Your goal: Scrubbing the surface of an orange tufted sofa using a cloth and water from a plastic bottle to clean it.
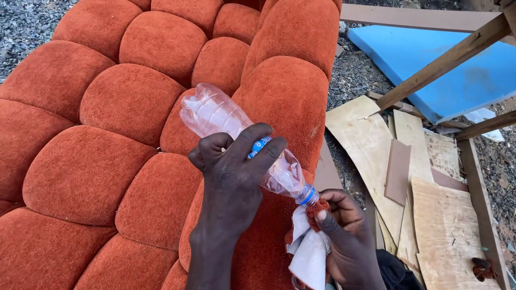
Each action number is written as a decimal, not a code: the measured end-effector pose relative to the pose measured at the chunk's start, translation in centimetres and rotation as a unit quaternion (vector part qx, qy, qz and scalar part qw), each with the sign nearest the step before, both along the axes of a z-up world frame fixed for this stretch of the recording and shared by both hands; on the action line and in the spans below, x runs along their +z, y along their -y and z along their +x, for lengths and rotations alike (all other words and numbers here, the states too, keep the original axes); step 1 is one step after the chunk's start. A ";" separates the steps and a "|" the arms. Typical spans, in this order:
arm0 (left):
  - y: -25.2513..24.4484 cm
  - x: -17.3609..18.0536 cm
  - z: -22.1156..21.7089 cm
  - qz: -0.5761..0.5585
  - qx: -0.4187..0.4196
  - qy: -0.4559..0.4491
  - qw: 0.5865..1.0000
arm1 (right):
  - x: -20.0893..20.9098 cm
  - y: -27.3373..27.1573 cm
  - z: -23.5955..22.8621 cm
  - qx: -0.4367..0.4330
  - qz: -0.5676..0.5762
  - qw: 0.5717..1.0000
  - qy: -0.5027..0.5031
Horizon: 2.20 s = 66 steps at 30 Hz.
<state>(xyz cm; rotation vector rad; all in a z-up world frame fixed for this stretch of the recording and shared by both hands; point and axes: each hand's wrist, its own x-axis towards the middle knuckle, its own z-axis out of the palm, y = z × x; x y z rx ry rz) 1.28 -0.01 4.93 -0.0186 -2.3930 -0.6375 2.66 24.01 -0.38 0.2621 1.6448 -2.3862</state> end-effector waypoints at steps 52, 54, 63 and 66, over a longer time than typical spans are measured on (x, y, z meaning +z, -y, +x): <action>1.1 -5.1 -1.4 0.271 0.087 0.039 0.958 | 1.1 0.4 -13.2 -0.002 0.086 0.996 0.020; 1.0 -5.0 -1.4 0.277 0.088 0.044 0.956 | -0.2 0.7 -14.5 0.004 0.110 0.994 0.026; 1.1 -5.2 -1.3 0.286 0.074 0.051 0.954 | -2.4 1.9 -19.1 0.032 0.382 0.923 -0.042; 0.8 -4.8 -1.3 0.302 0.080 0.068 0.948 | -0.1 2.5 -16.2 0.101 0.460 0.878 -0.088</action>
